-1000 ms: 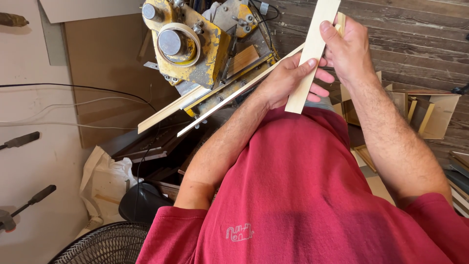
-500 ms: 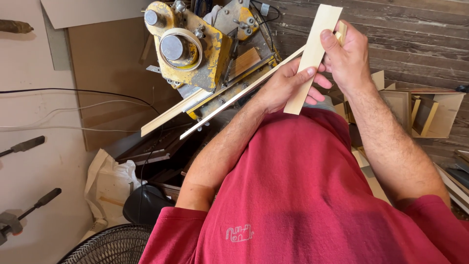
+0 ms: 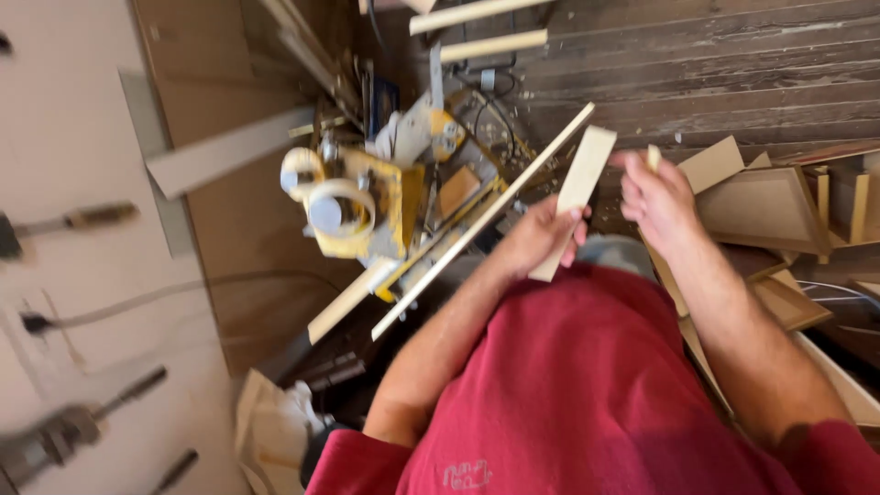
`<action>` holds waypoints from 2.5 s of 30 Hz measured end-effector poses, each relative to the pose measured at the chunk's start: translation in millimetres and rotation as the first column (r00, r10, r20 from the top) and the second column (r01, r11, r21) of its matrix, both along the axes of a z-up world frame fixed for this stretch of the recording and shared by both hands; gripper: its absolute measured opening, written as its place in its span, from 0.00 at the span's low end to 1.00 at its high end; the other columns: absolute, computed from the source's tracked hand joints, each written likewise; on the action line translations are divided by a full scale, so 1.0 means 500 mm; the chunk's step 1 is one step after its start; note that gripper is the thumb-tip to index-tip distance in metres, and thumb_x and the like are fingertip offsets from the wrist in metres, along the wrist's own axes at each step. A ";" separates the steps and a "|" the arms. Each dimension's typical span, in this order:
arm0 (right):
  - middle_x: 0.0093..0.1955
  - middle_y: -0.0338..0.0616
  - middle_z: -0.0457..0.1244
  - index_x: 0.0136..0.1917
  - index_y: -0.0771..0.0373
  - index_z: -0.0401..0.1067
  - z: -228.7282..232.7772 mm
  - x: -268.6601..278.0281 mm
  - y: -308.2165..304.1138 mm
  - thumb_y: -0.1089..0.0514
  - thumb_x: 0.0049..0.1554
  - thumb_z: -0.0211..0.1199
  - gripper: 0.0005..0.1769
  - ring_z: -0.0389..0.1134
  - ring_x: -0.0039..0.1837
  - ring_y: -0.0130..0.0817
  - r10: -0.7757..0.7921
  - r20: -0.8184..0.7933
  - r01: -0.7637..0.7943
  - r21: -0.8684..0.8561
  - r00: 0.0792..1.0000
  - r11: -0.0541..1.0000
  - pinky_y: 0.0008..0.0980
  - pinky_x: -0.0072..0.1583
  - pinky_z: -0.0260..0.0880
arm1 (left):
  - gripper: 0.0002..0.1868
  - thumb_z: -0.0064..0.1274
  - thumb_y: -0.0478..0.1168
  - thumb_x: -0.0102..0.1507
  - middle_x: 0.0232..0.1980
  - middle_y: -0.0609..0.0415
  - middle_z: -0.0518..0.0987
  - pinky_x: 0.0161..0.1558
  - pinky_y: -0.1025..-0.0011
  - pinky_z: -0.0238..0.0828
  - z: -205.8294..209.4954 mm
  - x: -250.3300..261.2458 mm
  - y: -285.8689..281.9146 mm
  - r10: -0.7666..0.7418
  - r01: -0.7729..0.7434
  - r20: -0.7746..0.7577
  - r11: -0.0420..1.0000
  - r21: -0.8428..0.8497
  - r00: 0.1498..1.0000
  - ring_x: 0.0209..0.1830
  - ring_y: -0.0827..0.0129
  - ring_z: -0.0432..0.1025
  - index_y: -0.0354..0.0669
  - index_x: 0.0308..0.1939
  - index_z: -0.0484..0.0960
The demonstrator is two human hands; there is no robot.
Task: Processing wooden strips using a planer machine and measuring them with a tape measure at a workbench.
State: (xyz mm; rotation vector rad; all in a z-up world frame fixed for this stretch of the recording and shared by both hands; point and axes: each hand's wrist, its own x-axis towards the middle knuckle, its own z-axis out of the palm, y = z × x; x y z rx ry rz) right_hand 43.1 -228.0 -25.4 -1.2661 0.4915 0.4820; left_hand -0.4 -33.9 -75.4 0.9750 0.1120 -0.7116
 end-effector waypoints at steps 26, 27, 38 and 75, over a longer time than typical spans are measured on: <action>0.26 0.30 0.40 0.49 0.56 0.65 -0.251 0.051 -0.712 0.47 0.65 0.48 0.12 0.42 0.23 0.23 -0.477 -0.207 0.488 0.006 0.854 0.873 0.25 0.26 0.44 | 0.17 0.29 0.41 0.74 0.56 0.44 0.81 0.57 0.50 0.77 0.022 0.430 -0.610 -0.988 0.256 -0.126 -0.100 0.961 0.090 0.54 0.46 0.80 0.48 0.64 0.70; 0.36 0.43 0.55 0.51 0.59 0.71 -0.241 0.074 -0.727 0.48 0.64 0.55 0.13 0.58 0.37 0.37 -0.336 -0.038 0.299 -0.370 0.941 0.880 0.34 0.40 0.59 | 0.16 0.30 0.40 0.72 0.50 0.47 0.82 0.49 0.51 0.79 -0.013 0.444 -0.618 -1.000 0.085 -0.015 -0.015 0.996 -0.008 0.47 0.49 0.81 0.49 0.59 0.72; 0.51 0.32 0.75 0.52 0.40 0.81 -0.026 0.632 -0.883 0.36 0.52 0.68 0.17 0.77 0.56 0.29 0.495 -0.336 -0.579 -0.644 0.801 0.500 0.33 0.52 0.68 | 0.09 0.41 0.41 0.70 0.39 0.50 0.81 0.30 0.52 0.73 -0.086 0.935 -0.883 -0.836 -0.034 0.248 0.303 0.952 -0.490 0.35 0.51 0.79 0.46 0.49 0.76; 0.42 0.28 0.72 0.46 0.51 0.82 -0.071 2.416 -2.243 0.47 0.54 0.67 0.10 0.67 0.44 0.19 0.321 -0.179 -0.366 -0.542 0.930 0.757 0.25 0.48 0.65 | 0.08 0.48 0.44 0.69 0.35 0.54 0.84 0.33 0.57 0.68 -0.136 2.733 -2.324 -0.831 -0.078 0.276 0.354 0.932 -0.484 0.31 0.53 0.78 0.50 0.49 0.76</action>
